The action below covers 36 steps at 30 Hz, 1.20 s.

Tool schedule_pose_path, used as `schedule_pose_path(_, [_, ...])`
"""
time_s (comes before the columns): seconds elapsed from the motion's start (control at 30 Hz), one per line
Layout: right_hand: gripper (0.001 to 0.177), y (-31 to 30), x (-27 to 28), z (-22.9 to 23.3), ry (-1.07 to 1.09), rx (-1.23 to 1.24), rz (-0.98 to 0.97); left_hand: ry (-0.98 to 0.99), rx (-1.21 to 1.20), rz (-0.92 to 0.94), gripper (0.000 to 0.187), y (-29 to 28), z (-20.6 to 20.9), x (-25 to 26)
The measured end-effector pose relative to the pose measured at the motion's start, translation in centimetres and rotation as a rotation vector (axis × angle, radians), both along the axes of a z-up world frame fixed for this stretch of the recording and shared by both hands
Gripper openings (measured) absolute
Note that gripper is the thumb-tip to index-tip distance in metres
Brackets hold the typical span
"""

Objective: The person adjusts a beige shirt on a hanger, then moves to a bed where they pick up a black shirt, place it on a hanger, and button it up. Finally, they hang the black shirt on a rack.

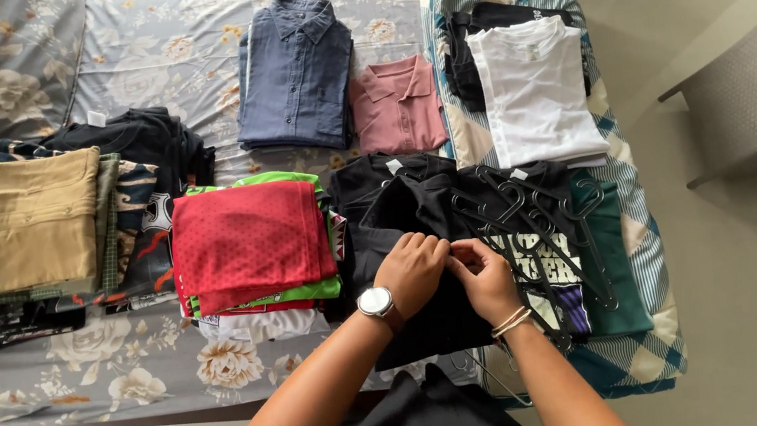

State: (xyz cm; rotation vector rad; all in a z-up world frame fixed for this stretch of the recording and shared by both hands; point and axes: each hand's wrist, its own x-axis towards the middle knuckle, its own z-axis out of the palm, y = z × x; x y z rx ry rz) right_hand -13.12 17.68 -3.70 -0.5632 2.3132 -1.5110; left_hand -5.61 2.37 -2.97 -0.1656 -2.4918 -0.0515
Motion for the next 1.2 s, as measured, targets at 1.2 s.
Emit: schedule_pose_path(1.2, [0.004,-1.7,-1.7,8.8,-0.005,-0.457,-0.083,-0.06,0.329,-0.031,0.04,-0.9,10.2,2.4])
